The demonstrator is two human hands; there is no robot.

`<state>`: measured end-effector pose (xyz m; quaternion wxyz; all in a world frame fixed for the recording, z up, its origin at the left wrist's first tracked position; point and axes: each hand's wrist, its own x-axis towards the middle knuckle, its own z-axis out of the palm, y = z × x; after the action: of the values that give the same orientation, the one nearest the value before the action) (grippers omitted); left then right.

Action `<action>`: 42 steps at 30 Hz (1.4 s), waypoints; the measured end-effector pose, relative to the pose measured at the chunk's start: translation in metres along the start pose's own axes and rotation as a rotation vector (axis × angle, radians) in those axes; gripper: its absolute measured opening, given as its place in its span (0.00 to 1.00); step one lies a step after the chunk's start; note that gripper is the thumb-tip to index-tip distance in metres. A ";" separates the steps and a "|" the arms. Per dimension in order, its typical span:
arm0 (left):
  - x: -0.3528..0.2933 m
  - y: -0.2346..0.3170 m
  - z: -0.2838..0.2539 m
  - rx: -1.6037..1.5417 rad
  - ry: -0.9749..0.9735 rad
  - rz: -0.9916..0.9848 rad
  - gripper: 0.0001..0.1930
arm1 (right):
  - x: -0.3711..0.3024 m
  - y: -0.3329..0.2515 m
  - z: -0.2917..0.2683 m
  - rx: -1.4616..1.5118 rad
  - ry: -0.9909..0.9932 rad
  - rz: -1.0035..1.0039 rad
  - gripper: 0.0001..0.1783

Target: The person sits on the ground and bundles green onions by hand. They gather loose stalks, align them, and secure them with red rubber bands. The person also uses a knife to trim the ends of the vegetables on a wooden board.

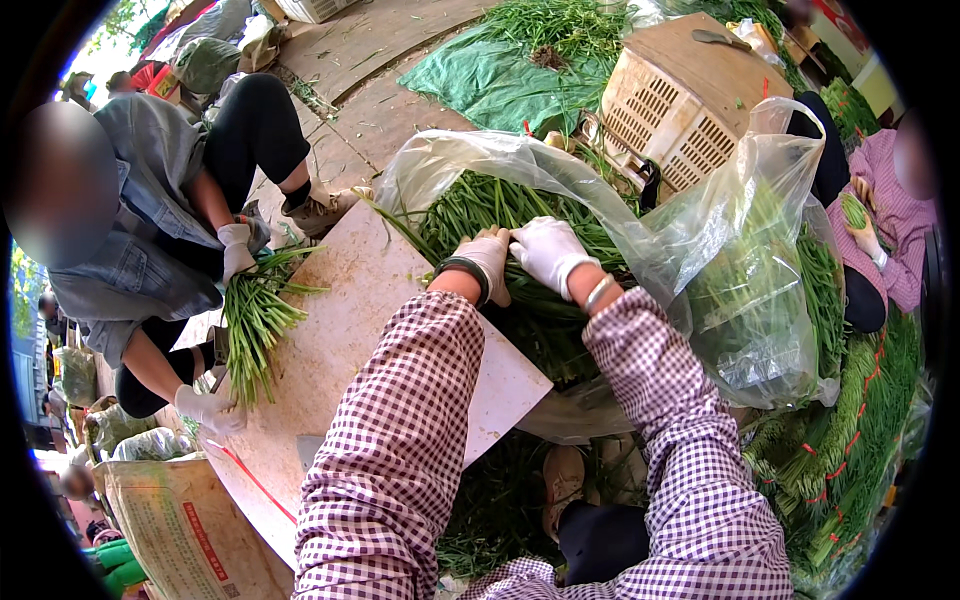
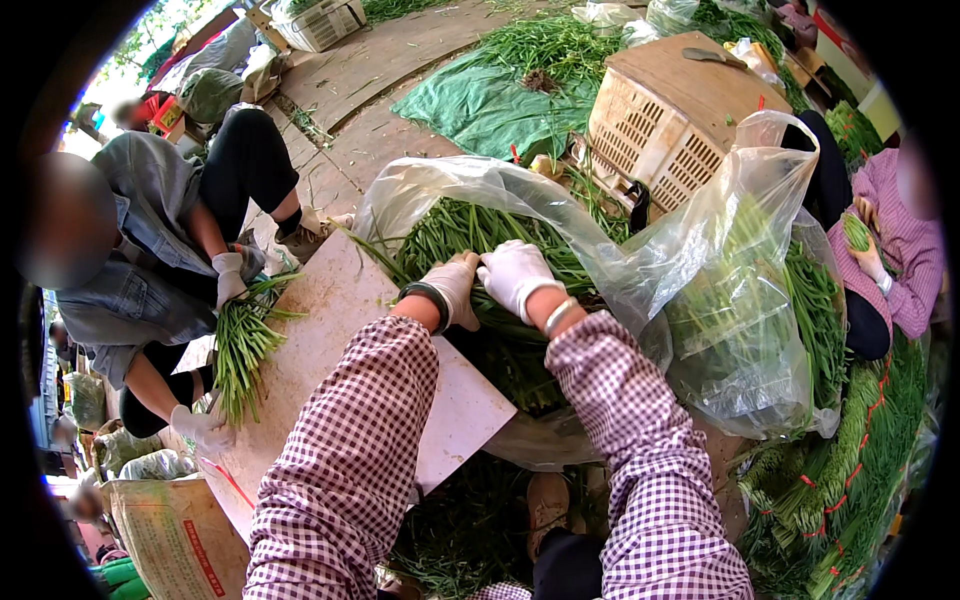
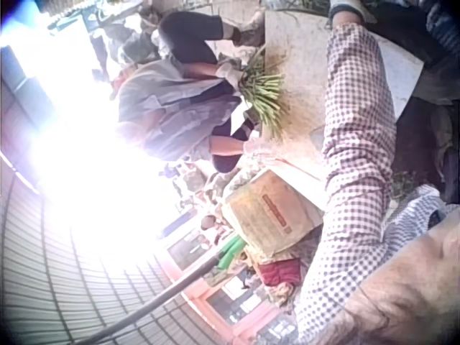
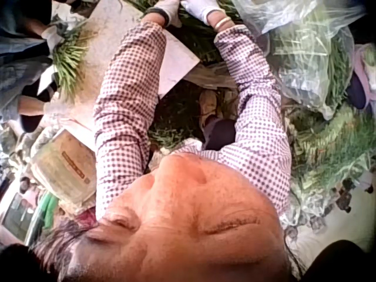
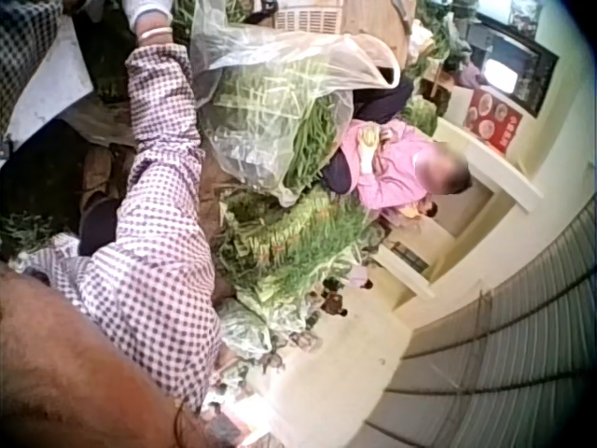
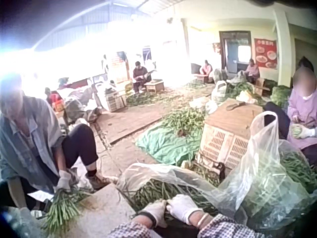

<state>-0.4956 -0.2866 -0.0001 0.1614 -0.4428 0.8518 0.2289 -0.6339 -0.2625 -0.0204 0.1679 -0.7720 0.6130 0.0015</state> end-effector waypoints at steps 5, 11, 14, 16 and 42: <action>0.010 -0.007 0.007 -0.061 -0.053 -0.039 0.46 | -0.059 0.004 0.008 0.175 0.663 -0.104 0.24; 0.015 -0.006 -0.002 -0.068 -0.100 -0.070 0.42 | -0.148 -0.033 0.016 0.699 0.532 -0.155 0.04; 0.018 -0.003 -0.023 -0.049 -0.163 -0.035 0.40 | -0.158 -0.028 0.040 1.237 0.217 0.147 0.07; 0.021 -0.002 -0.026 -0.010 -0.205 -0.052 0.40 | -0.153 -0.023 0.052 1.599 0.161 0.177 0.12; -0.133 0.143 -0.013 -0.132 -0.087 -0.082 0.41 | -0.218 -0.046 0.060 2.805 0.153 0.114 0.39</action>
<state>-0.5413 -0.1314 0.1094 0.1780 -0.4766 0.8082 0.2966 -0.6323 -0.0316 -0.0201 0.7544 0.0627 0.1422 -0.6377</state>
